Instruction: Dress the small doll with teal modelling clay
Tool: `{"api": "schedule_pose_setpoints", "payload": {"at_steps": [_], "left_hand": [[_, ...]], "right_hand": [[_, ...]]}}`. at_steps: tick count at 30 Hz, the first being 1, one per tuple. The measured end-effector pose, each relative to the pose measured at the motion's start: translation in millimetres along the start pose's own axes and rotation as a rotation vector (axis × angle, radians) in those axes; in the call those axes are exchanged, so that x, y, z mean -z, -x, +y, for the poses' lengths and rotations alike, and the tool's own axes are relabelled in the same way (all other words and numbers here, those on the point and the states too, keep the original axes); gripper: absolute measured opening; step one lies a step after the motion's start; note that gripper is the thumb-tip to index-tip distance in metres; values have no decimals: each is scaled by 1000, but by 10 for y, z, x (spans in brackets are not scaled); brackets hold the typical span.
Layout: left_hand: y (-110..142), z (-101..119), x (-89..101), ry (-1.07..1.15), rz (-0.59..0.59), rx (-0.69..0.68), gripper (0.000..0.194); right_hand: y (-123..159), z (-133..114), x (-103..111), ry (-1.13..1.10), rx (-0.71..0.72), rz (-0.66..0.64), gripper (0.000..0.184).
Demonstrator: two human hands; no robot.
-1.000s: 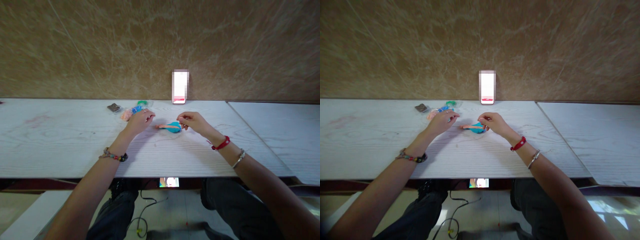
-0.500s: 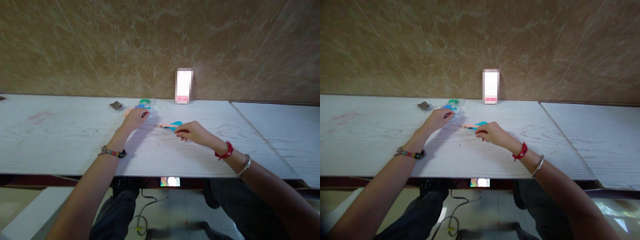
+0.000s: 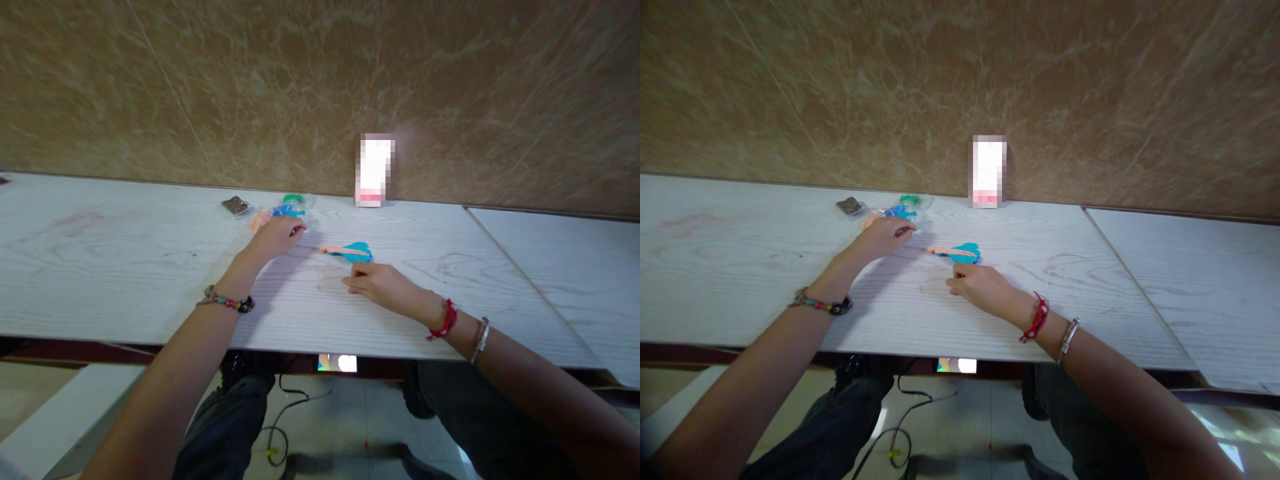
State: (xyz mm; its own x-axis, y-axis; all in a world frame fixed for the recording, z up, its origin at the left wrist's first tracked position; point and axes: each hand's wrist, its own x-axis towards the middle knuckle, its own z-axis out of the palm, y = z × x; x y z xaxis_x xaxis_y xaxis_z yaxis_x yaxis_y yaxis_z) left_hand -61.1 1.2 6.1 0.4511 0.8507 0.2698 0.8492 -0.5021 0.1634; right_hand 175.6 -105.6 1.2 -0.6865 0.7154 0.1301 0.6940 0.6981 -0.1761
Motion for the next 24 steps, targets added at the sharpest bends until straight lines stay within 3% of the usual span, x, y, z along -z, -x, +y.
{"api": "schedule_pose_setpoints", "payload": {"at_steps": [4,9,13,17,21,24], "left_hand": [[-12,-24,-34,4,-14,-10,29],[-15,-55,-59,7,-31,4,29],[-15,-53,-58,6,-27,15,29],[-15,-46,-49,2,-29,29,29],[-13,-21,-35,-3,-30,13,30],[-9,4,-30,9,-54,4,29]], "right_hand": [[-16,-2,-23,74,-59,-29,23],[-5,24,-22,35,56,-14,24],[-11,21,11,43,-47,-27,24],[-11,12,42,5,48,-63,24],[-9,11,44,19,-22,-39,24],[-4,20,34,-64,91,-70,24]]}}
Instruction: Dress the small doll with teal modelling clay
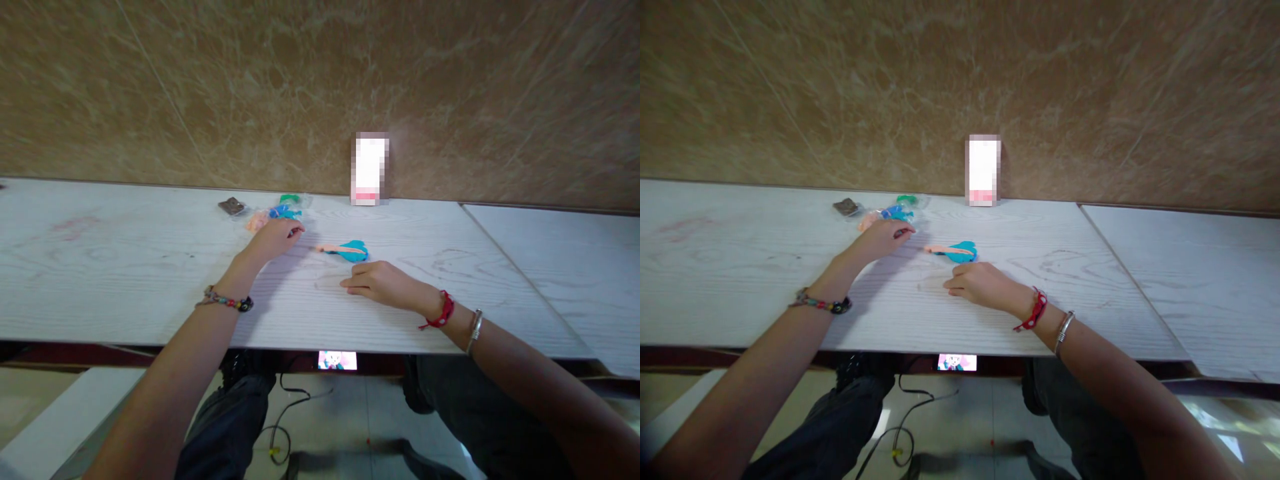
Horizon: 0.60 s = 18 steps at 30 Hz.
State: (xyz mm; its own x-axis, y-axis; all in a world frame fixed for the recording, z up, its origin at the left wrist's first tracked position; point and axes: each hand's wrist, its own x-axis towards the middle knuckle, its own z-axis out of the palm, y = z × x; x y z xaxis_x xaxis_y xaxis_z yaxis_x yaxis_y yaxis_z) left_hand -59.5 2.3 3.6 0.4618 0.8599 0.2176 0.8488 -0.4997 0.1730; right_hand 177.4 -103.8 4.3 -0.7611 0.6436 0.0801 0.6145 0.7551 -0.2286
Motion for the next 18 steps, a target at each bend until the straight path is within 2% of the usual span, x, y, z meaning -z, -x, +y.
{"api": "schedule_pose_setpoints", "payload": {"at_steps": [2,5,9,12,16,18], "left_hand": [[1,10,-2,-3,-5,-11,28],[-1,8,-12,-3,8,-28,27],[-6,-6,-22,15,0,-27,28],[-11,-9,-20,-12,-8,-33,29],[-13,-5,-16,-6,-9,-40,30],[-10,-2,-15,-8,-14,-37,29]], "right_hand": [[4,12,-8,-25,-10,13,25],[17,36,-12,14,-140,40,27],[40,60,-2,-63,-34,-26,29],[47,69,-6,-27,-110,29,28],[56,91,-7,-122,-16,-32,26],[59,101,-2,-130,-48,0,26]]}}
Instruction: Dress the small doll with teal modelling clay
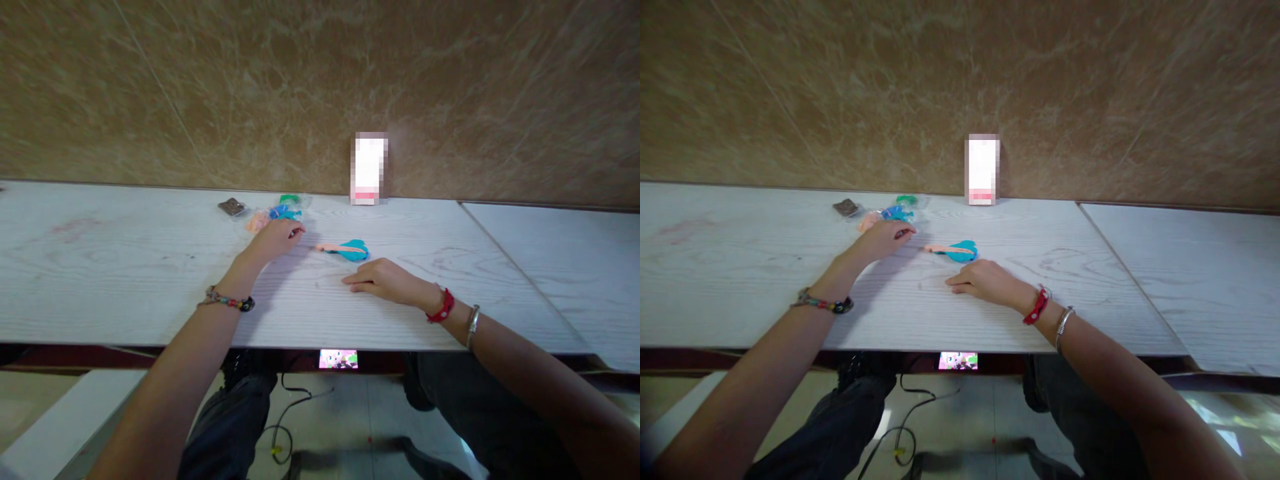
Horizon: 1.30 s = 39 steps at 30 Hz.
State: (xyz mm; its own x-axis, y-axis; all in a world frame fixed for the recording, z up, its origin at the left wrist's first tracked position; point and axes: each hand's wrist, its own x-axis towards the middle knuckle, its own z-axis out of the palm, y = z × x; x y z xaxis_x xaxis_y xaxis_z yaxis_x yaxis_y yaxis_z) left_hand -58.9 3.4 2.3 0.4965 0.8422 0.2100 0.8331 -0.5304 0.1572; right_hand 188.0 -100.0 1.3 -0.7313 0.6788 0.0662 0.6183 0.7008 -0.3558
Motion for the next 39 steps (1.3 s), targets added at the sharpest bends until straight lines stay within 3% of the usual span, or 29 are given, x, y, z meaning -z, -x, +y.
{"api": "schedule_pose_setpoints", "payload": {"at_steps": [2,7,10,14,19,23,27,32,39], "left_hand": [[4,2,0,-2,5,4,30],[10,-14,-1,5,18,-5,31],[7,-25,2,-7,14,-8,32],[7,-3,11,-15,4,-19,32],[16,66,31,-21,-8,-30,33],[25,80,48,-19,-15,-8,33],[28,63,48,-33,-20,6,32],[14,42,29,-49,-22,-3,33],[17,56,31,-54,-35,-3,35]], "right_hand": [[4,6,10,9,-50,46,26],[29,30,50,-103,-10,13,24],[65,61,76,-20,-48,107,20],[128,102,92,35,-36,121,13],[155,109,58,181,-89,148,21],[160,61,47,218,-122,87,23],[256,29,41,213,-43,86,26],[426,1,45,397,29,16,32],[380,-88,36,413,-91,-3,44]]}}
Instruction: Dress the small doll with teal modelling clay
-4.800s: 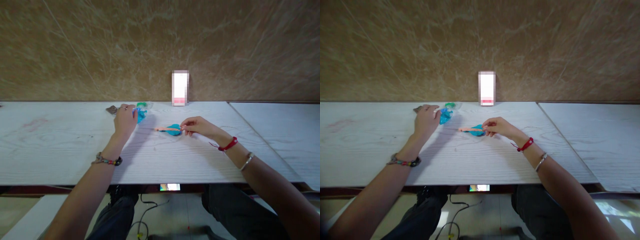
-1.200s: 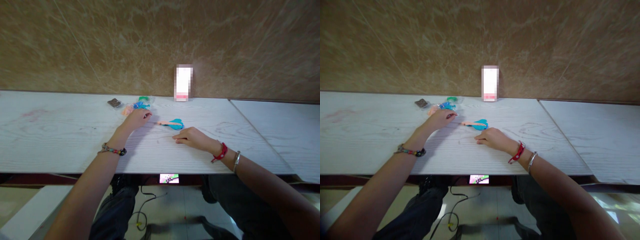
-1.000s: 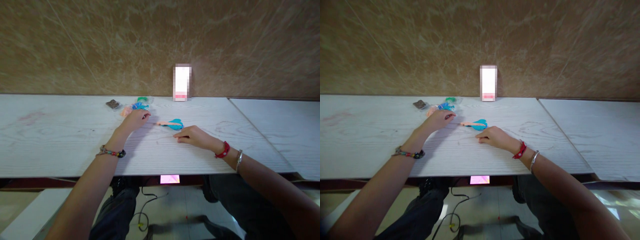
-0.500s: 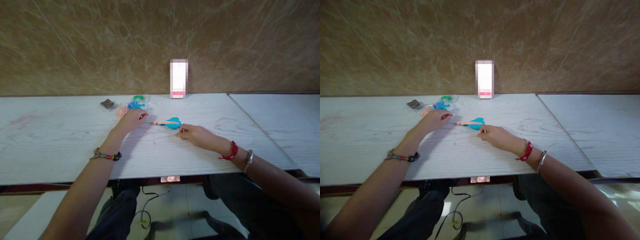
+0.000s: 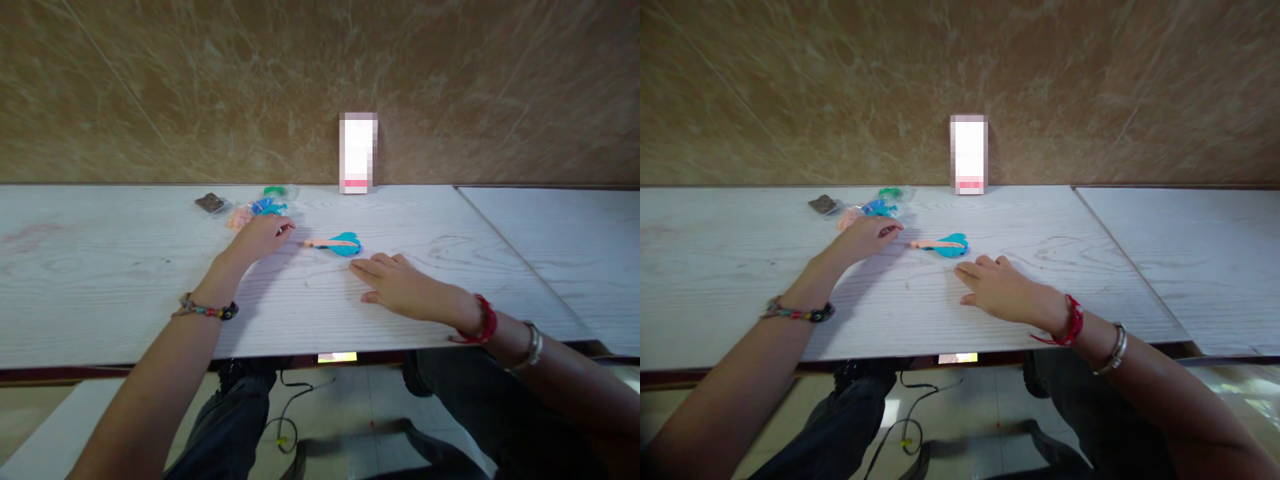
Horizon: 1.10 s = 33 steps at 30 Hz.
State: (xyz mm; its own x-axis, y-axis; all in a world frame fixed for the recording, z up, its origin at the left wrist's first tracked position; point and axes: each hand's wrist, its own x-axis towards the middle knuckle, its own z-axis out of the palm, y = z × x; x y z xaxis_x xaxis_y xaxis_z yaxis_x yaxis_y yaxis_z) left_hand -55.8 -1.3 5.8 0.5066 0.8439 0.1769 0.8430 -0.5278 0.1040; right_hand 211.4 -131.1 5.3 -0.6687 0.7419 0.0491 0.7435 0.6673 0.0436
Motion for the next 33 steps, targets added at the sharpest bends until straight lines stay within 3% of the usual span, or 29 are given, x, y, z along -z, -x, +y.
{"api": "schedule_pose_setpoints", "payload": {"at_steps": [5,9,15,19,26,31,33], "left_hand": [[0,1,-1,26,12,-9,34],[-12,-13,-11,38,22,-18,31],[-8,4,9,27,10,-2,33],[-10,4,-1,20,10,-27,33],[9,39,14,89,13,-36,34],[30,154,44,235,-43,-68,36],[28,165,39,251,-42,-93,38]], "right_hand": [[128,65,112,-120,52,-106,37],[124,77,103,-127,-23,-24,40],[207,162,160,-232,64,-190,39],[164,159,72,-201,-28,-27,40],[170,280,162,-366,107,-107,31],[122,247,142,-280,27,0,30],[130,240,155,-289,58,-17,28]]}}
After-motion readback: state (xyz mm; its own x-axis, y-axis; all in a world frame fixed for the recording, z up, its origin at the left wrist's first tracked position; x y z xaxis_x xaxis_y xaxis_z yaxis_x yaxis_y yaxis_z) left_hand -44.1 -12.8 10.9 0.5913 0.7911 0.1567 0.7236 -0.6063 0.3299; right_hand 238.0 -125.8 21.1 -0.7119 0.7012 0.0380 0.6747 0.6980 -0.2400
